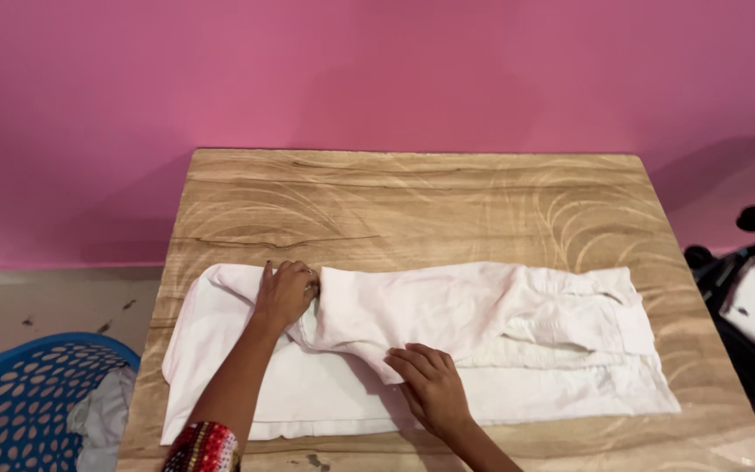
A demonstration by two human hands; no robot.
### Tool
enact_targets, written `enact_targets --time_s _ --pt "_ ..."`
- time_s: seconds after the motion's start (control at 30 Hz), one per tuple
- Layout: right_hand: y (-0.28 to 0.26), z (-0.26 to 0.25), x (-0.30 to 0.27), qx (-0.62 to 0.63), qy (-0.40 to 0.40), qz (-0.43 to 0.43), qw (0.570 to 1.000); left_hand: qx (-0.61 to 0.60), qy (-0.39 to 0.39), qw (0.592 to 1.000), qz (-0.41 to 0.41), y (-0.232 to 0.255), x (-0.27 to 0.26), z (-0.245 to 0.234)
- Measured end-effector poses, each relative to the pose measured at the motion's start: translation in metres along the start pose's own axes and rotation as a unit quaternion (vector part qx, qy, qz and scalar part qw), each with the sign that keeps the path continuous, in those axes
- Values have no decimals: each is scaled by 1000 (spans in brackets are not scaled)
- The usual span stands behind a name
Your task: The person takes a shirt from a basket, folds it on a table, and places it inside a suitcase along with other clothes before securing it with straps and closing the zipper.
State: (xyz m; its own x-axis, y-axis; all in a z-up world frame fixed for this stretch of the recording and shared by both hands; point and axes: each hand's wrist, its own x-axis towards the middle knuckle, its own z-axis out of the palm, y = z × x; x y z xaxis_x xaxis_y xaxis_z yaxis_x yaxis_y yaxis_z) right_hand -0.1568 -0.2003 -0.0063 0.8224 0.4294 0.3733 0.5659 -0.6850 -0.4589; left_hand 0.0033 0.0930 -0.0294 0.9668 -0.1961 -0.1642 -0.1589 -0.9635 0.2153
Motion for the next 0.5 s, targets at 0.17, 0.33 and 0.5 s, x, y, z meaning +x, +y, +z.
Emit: enact_targets --time_s 0.17,0.33,0.5 --pt "-19 -8 -18 33 27 23 999 -103 36 993 52 -33 7 1" --pt "-22 -1 -34 -3 51 43 998 -170 74 983 6 -66 11 -40" --pt "-35 16 -28 22 -30 13 999 -38 -11 995 -94 -61 7 -54"
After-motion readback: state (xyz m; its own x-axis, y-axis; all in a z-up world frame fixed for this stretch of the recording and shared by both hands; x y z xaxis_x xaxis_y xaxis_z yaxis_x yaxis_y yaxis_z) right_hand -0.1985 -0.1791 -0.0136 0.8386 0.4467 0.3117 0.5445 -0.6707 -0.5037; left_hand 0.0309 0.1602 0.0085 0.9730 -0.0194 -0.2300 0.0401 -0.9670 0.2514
